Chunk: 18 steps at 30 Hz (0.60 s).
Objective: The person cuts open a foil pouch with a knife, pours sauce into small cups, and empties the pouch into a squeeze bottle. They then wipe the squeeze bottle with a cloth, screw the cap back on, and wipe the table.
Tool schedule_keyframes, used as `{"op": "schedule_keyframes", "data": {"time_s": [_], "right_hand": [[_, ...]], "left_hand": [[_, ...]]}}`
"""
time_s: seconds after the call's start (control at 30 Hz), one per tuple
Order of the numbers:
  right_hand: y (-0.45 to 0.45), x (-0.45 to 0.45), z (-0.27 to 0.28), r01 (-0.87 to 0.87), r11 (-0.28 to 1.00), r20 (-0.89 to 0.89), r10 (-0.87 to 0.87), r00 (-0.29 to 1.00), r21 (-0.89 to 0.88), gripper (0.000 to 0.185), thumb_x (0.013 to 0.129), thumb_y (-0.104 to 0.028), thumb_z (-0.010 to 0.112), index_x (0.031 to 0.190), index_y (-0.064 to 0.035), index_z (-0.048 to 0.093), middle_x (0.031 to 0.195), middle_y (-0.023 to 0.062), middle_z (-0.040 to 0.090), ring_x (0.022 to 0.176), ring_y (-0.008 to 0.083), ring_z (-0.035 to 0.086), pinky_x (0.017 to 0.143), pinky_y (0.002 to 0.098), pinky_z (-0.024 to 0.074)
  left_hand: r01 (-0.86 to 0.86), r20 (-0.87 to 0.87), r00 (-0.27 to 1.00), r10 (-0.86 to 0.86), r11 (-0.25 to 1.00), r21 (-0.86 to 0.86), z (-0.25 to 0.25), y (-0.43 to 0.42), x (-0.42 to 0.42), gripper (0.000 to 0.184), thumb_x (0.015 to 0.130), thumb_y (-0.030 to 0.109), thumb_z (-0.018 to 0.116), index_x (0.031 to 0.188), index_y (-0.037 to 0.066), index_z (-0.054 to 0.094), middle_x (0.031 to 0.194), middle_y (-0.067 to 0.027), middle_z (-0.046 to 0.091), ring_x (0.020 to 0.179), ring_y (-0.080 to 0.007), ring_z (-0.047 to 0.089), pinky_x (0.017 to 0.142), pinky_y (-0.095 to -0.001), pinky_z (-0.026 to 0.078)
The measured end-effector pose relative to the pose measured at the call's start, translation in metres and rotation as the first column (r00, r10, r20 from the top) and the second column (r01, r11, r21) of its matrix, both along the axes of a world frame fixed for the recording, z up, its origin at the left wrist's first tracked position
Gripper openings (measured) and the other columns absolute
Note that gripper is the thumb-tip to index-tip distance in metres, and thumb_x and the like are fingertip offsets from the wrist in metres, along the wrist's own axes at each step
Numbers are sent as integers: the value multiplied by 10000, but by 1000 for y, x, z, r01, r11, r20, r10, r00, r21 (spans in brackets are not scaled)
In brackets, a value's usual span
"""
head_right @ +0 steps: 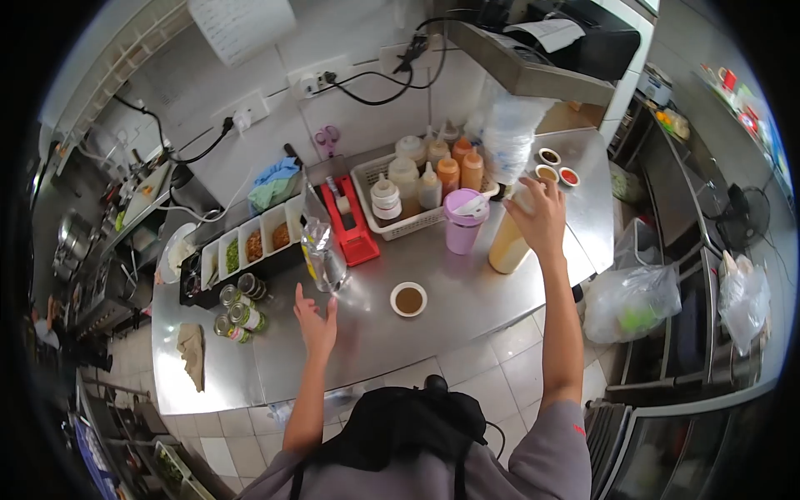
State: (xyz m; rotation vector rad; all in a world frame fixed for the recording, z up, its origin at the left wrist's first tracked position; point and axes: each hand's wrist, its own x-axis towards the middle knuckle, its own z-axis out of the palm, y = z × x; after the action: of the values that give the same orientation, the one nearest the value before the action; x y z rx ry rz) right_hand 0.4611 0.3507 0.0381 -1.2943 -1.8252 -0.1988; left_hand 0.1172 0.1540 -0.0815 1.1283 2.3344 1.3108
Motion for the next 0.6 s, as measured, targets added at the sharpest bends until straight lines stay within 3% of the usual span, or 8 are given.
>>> {"op": "schedule_keyframes", "data": {"time_s": [0.13,0.23,0.27,0.33,0.43,0.5,0.53,0.6], "right_hand": [[-4,18,4,-3,999,-29,2,1000,-35,332,692,-211,686,995,-101,607,979,120,553,920,308,495,822,367,390],[-18,34,14,-62,998,-219,55,974,-26,280,710,-197,670,970,-103,621,880,131,592,890,290,517,804,358,394],[-32,37,27,-33,996,-265,9,964,-85,266,734,-180,659,970,-64,618,864,99,605,837,205,548,762,314,414],[-66,29,61,-277,940,-628,95,773,-199,246,812,-184,583,976,-1,597,817,37,588,764,102,549,692,236,429],[-105,6,82,-391,894,-773,87,628,-218,240,822,-204,578,944,0,608,787,-8,566,750,40,501,681,192,398],[-124,-16,58,-457,854,-783,100,614,-250,220,844,-202,534,943,-18,605,782,-23,546,709,44,458,643,177,364],[-132,-34,48,-475,858,-846,100,524,-193,206,843,-185,534,947,-20,601,772,-33,531,676,43,441,620,176,354],[-147,-60,35,-486,849,-862,79,501,-205,170,819,-124,559,929,0,594,763,-32,513,628,11,412,542,166,311]], "left_hand": [[359,142,916,-375,924,131,8,-18,51,595,799,173,624,1302,52,330,1029,-97,476,868,-149,520,660,-254,459],[702,416,576,-704,686,188,6,-18,85,526,824,123,592,1294,68,361,1134,-96,470,951,-141,526,715,-266,477],[713,380,545,-747,652,258,7,-16,94,543,819,155,604,1294,70,354,1150,-102,461,973,-154,517,740,-279,471],[727,310,485,-818,574,378,14,-20,113,581,809,217,628,1294,76,340,1184,-115,444,1016,-180,499,788,-306,459],[531,199,595,-779,567,630,43,-20,135,615,810,268,625,1302,81,305,1245,-140,393,1092,-228,460,875,-379,420],[444,84,656,-750,474,760,36,-19,131,629,814,295,614,1306,82,284,1264,-158,363,1105,-249,444,894,-409,399],[398,30,690,-723,415,818,32,-18,128,636,815,309,608,1308,83,274,1273,-167,348,1112,-260,436,904,-424,388],[204,259,704,-662,537,819,24,-28,119,492,853,322,523,1227,53,346,1202,-173,413,1085,-250,445,922,-390,364]]}}
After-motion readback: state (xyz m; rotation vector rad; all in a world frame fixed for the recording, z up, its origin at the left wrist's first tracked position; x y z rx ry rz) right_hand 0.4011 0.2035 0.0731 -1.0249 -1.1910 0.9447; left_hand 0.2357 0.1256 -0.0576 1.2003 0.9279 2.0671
